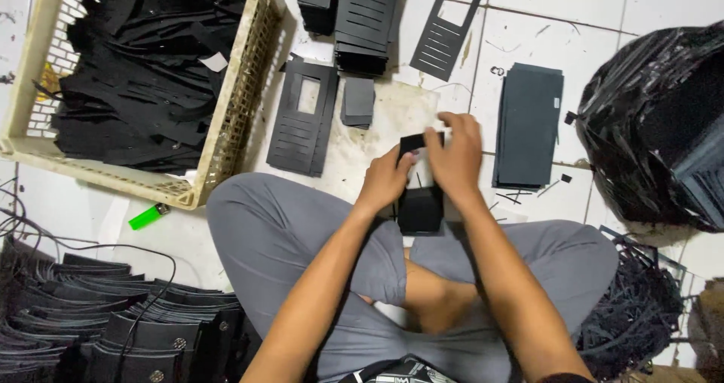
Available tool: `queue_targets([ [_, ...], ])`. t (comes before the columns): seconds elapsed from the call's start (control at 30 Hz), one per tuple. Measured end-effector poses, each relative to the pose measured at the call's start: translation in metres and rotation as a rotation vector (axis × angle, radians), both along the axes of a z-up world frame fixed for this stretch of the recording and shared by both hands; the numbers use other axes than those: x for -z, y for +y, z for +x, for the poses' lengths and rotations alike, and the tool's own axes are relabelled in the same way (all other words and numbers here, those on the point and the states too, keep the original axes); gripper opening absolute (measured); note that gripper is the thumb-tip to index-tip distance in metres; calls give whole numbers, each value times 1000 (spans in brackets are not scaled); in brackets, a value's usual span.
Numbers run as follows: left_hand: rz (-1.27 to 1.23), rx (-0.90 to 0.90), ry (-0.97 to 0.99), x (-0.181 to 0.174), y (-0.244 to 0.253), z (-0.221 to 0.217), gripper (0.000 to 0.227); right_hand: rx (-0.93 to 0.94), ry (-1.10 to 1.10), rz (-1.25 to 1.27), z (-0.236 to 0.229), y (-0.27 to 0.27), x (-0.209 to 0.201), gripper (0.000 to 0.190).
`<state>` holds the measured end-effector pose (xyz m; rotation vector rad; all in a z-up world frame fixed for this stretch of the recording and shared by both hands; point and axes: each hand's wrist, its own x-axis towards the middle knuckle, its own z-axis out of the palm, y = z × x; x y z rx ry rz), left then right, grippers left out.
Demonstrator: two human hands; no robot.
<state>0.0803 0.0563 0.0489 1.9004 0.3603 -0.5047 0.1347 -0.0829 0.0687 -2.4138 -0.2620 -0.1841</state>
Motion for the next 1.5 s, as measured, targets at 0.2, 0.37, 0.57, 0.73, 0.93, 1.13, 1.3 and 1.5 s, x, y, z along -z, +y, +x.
queue_targets([
  [0.2,-626,-254,154,4,-16,4,26,80,571,462,-36,-95,39,26],
  [0.37,-581,-160,11,5,-23,-4,37,141,614,716,-74,-85,40,15],
  [0.57,-422,-169,-145,12,-27,-11,21,104,541,709,-80,-81,36,11],
  [0.73,-439,-92,-232,8,-26,-14,14,114,474,683,-76,-77,35,10],
  [0.93,-575,-166,-216,13,-28,-13,17,303,728,1213,-76,-58,11,14],
  [1.13,-715,-222,-106,3,-27,-16,37,179,407,850,-80,-60,21,12],
  [1.3,-534,-180,-141,23,-21,-15,21,131,313,694,-79,-60,19,10],
  [1.5,-545,-128,-78,9,-19,-20,23,339,799,1307,-70,-65,41,14],
])
